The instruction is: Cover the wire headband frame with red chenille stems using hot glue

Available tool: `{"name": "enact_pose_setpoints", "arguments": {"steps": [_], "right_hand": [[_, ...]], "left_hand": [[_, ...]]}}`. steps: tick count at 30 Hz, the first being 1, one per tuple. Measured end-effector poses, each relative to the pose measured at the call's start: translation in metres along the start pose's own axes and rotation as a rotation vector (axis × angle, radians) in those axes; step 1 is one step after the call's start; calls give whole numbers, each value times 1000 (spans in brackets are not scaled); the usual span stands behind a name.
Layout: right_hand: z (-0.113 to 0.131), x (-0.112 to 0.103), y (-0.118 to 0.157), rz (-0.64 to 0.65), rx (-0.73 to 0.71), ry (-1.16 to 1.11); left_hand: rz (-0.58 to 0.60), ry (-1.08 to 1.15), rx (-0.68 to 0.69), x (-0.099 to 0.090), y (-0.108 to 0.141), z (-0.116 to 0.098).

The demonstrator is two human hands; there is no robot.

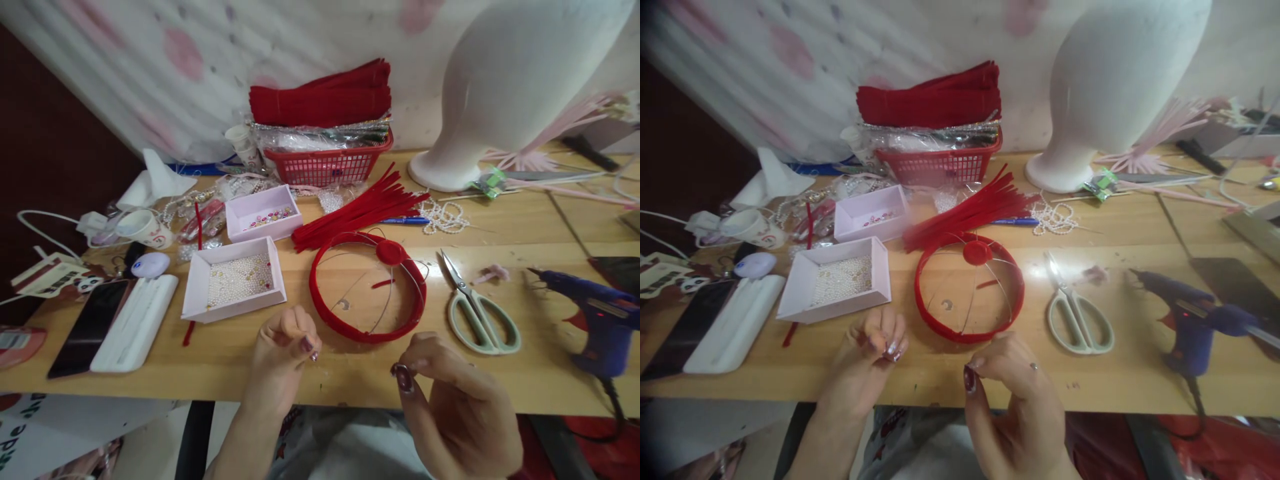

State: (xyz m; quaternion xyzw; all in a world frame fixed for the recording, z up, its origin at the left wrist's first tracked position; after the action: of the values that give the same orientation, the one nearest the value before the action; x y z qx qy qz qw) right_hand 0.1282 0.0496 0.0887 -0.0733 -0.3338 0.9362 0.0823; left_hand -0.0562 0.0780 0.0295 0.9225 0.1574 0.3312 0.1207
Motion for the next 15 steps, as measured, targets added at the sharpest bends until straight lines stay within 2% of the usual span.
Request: {"name": "enact_pose_setpoints", "arguments": {"steps": [4, 8, 12, 15], "right_hand": [[2, 7, 3, -14, 6, -30], [4, 11, 1, 27, -37, -35], [-1, -3, -5, -82, -48, -22], [-5, -12, -5, -143, -63, 12]], "left_hand": [[46, -4, -55, 3, 6, 8], [-68, -44, -79, -11, 5, 8], [-205, -119, -60, -23, 6, -1], [-285, -133, -30, -23, 11, -6]]}}
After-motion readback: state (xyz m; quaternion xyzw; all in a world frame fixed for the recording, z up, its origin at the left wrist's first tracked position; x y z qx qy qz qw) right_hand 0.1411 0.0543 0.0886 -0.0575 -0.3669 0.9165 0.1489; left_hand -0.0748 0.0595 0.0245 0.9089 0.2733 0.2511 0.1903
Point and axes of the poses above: each hand's wrist, its own y-axis away from the middle knuckle, its own x-axis out of the palm, z = x × y, the point moved 8 cm from there along -y, towards the middle knuckle, and after that the axes turned 12 degrees about -z, right-handed, at the moved point
